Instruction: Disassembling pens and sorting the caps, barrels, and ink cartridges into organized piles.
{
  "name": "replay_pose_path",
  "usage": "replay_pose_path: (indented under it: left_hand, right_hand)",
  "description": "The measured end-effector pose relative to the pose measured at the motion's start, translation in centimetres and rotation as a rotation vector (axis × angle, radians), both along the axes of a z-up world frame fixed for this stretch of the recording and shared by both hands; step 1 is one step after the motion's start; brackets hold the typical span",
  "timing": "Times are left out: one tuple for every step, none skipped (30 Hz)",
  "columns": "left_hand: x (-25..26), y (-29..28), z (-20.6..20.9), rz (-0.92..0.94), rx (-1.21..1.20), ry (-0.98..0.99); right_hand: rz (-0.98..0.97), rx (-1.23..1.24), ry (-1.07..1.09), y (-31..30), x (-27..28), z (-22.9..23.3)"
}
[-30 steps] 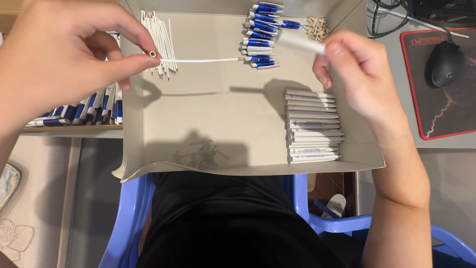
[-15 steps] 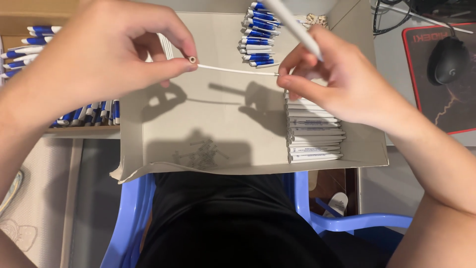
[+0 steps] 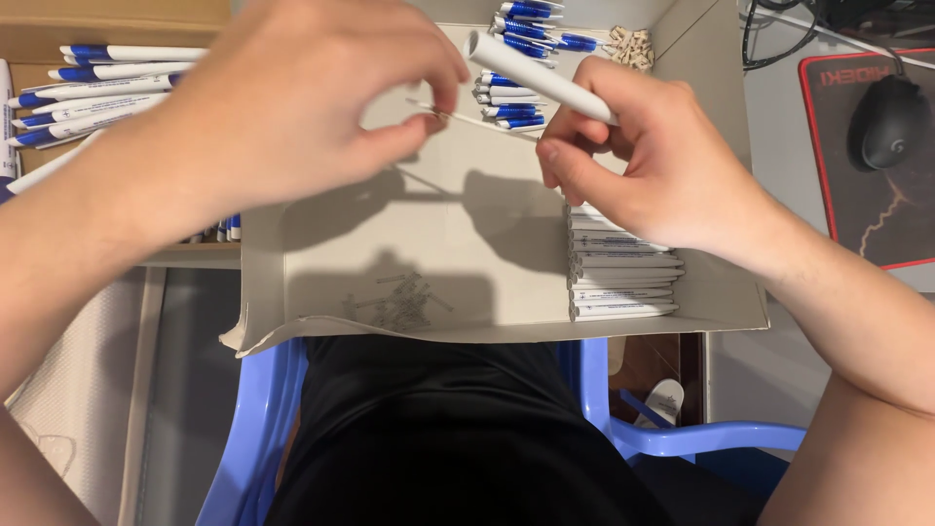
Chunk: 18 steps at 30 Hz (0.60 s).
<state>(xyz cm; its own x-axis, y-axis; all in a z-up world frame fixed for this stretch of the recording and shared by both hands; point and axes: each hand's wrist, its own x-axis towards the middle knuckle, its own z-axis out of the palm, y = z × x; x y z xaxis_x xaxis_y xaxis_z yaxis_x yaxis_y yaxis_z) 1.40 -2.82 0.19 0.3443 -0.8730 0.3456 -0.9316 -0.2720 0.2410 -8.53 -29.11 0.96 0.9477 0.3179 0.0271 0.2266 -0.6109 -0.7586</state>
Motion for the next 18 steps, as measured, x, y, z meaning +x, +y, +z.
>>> replay_pose_path:
  left_hand:
    - [-0.1, -0.5, -0.1, 0.001, -0.001, -0.002]
    - [-0.2, -0.9, -0.1, 0.007, 0.034, 0.052]
    - [-0.3, -1.3, -0.2, 0.012, 0.07, 0.108]
    - [-0.3, -1.6, -0.3, 0.015, 0.07, 0.108]
    - [-0.2, -1.9, -0.5, 0.013, 0.084, 0.145]
    - [-0.2, -2.2, -0.7, 0.01, 0.098, 0.183]
    - [0.1, -2.1, -0.9, 0.009, 0.099, 0.186]
    - [0.3, -2.1, -1.1, -0.032, 0.071, 0.175]
    - [0.6, -2.1, -1.3, -0.073, 0.043, 0.165]
    - [1.0, -1.8, -1.4, -0.074, 0.043, 0.168]
    - [1.5, -1.5, -1.5, -0.064, 0.083, 0.139]
    - [1.9, -1.2, -1.6, -0.054, 0.122, 0.109]
    - [2.7, -1.0, -1.8, -0.053, 0.122, 0.11]
    - [3.4, -0.7, -2.0, -0.007, 0.244, 0.104]
    - [4.2, -0.5, -2.2, 0.042, 0.365, 0.096]
    - [5.5, -0.3, -3.3, 0.045, 0.364, 0.095]
    - [6.7, -0.1, -4.4, 0.02, 0.432, -0.018]
    - [7.9, 0.1, -5.5, -0.005, 0.5, -0.13]
  right_hand:
    - [0.001, -0.001, -0.002, 0.0, 0.0, 0.0]
    - [0.0, 0.011, 0.018, 0.0, 0.0, 0.0]
    - [-0.001, 0.024, 0.038, 0.1, 0.0, -0.1]
    - [0.002, 0.024, 0.038, 0.2, -0.1, 0.0]
    - [-0.006, 0.016, 0.047, 0.2, -0.1, 0.1]
    - [-0.014, 0.007, 0.056, 0.3, -0.2, 0.2]
    - [-0.015, 0.008, 0.059, 0.3, -0.3, 0.2]
    - [-0.02, -0.004, 0.061, 0.2, -0.3, 0.2]
    - [-0.024, -0.014, 0.063, 0.2, -0.4, 0.3]
    - [-0.025, -0.014, 0.067, 0.0, -0.5, 0.2]
    - [-0.023, -0.027, 0.047, -0.2, -0.5, 0.2]
    - [-0.02, -0.041, 0.028, -0.3, -0.6, 0.1]
    - [-0.018, -0.041, 0.029, -0.6, -0.7, 0.1]
    - [-0.025, -0.075, 0.032, -0.8, -0.7, 0.0]
    - [-0.03, -0.11, 0.033, -1.0, -0.7, 0.0]
    - [-0.027, -0.111, 0.031, -1.1, -0.5, -0.2]
    - [-0.021, -0.157, 0.018, -1.3, -0.4, -0.4]
    - [-0.015, -0.203, 0.005, -1.4, -0.3, -0.6]
